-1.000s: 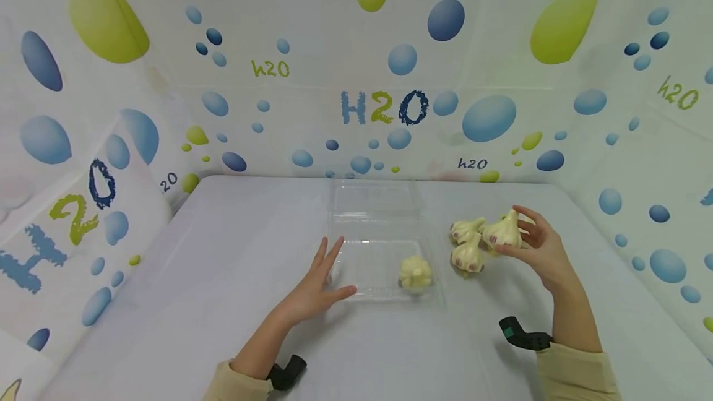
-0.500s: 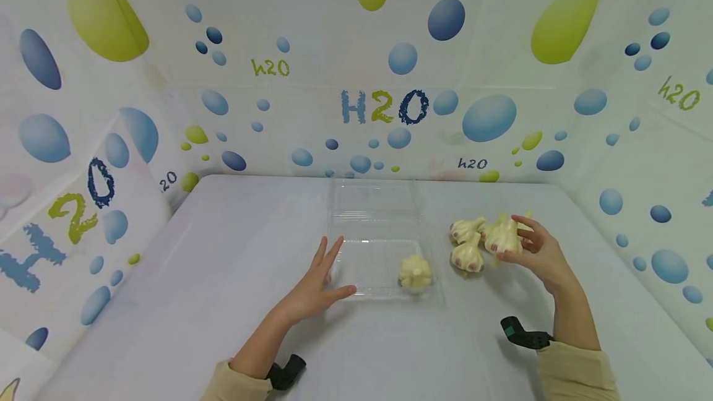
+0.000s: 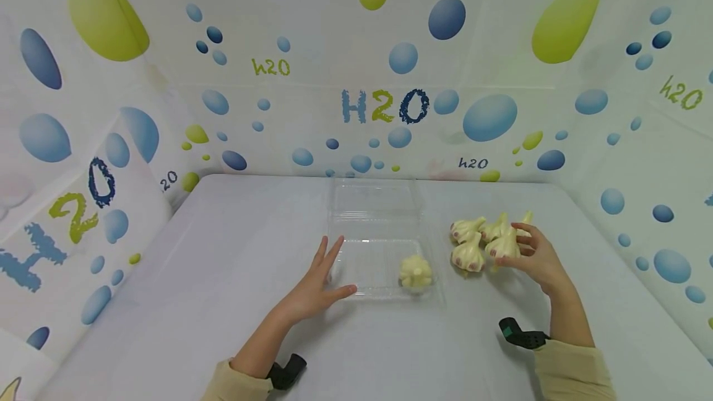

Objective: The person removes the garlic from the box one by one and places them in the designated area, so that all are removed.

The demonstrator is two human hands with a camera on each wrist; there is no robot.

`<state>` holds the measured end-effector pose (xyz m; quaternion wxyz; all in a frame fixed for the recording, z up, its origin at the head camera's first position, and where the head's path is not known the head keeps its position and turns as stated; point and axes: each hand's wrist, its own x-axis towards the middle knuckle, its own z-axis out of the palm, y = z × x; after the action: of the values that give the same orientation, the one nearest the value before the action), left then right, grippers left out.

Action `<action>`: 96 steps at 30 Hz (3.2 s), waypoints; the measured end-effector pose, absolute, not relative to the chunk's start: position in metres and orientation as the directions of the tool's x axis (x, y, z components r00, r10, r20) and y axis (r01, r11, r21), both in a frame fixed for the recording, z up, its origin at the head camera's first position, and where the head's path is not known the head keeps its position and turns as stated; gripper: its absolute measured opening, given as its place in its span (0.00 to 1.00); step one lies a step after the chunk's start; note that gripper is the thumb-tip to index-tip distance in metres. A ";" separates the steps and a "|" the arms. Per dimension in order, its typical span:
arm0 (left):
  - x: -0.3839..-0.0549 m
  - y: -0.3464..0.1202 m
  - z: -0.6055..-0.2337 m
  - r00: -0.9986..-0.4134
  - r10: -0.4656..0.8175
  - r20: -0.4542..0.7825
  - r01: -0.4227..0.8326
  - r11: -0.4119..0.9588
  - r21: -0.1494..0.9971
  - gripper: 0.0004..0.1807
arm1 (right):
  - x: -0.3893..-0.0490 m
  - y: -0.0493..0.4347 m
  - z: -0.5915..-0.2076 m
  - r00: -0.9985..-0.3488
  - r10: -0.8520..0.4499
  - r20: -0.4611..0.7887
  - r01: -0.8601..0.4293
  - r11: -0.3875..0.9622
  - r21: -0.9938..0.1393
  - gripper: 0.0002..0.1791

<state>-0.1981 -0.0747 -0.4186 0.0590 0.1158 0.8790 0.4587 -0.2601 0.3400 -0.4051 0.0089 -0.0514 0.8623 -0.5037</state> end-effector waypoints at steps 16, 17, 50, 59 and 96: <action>-0.199 -0.074 -0.417 -0.965 0.261 0.015 0.164 0.559 0.813 0.49 | -0.263 0.338 -0.412 -0.994 -0.109 0.014 -0.070 0.533 -0.843 0.46; -0.199 -0.074 -0.417 -0.965 0.261 0.014 0.163 0.559 0.813 0.49 | -0.263 0.338 -0.412 -0.994 -0.109 0.010 -0.067 0.534 -0.843 0.46; -0.198 -0.074 -0.417 -0.967 0.256 0.005 0.155 0.569 0.808 0.50 | -0.259 0.341 -0.406 -0.995 -0.075 -0.071 0.015 0.574 -0.819 0.54; -0.198 -0.073 -0.418 -0.967 0.255 0.004 0.154 0.570 0.807 0.50 | -0.254 0.343 -0.396 -0.996 -0.070 -0.050 0.002 0.565 -0.825 0.52; -0.198 -0.074 -0.415 -0.967 0.255 0.011 0.158 0.565 0.810 0.49 | -0.233 0.322 -0.358 -0.993 -0.060 0.100 -0.116 0.577 -0.809 0.49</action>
<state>-0.1978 -0.0743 -0.4155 0.0537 0.1170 0.8829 0.4515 -0.2331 0.3224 -0.3583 -0.0307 -0.0495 0.8874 -0.4572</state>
